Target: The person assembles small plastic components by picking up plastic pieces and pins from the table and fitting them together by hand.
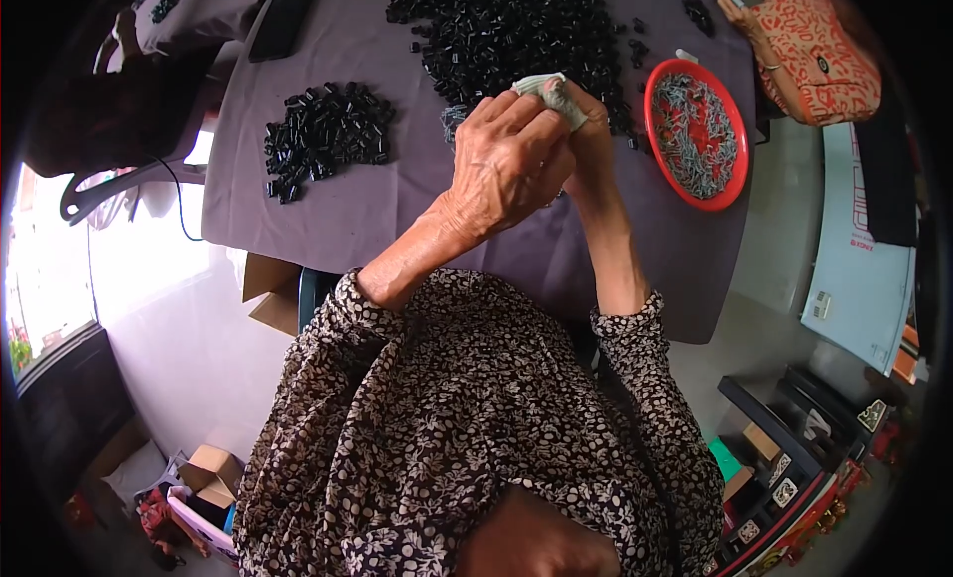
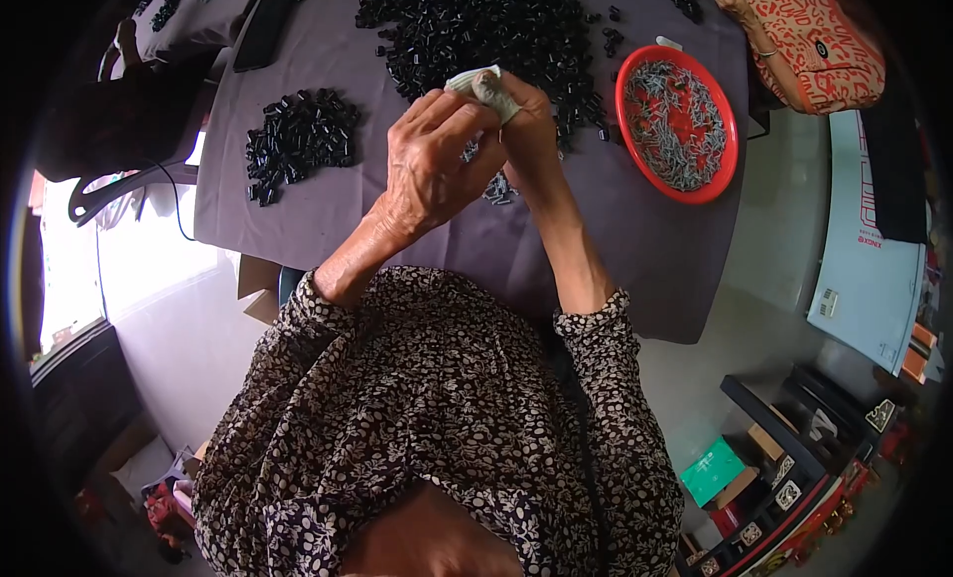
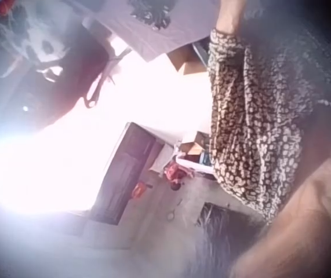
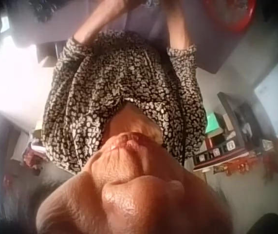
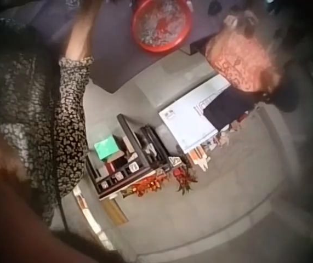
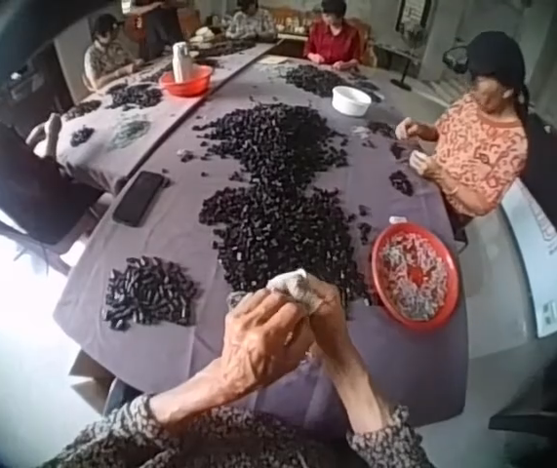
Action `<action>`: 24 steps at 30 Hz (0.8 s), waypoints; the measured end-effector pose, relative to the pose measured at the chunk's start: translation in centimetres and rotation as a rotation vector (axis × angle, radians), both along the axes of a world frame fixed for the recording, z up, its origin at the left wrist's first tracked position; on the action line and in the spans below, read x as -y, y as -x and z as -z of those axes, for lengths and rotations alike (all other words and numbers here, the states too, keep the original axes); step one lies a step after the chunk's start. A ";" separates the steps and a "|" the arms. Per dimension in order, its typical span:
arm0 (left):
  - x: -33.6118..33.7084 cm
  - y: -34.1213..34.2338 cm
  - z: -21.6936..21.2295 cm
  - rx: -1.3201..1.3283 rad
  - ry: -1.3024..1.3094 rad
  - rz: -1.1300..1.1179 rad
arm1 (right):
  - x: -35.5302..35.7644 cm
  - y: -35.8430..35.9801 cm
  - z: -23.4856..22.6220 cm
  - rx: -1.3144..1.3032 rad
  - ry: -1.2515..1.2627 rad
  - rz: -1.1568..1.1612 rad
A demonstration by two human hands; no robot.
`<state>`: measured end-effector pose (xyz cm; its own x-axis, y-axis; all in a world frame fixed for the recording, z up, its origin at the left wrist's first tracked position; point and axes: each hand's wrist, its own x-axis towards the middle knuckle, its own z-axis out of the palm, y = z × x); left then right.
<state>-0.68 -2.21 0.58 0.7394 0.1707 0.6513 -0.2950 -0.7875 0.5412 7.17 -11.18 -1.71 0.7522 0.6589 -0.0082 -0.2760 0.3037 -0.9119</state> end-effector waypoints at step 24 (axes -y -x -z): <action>3.5 0.5 2.5 -0.071 0.452 0.152 | 3.7 3.4 2.4 -0.110 0.043 0.157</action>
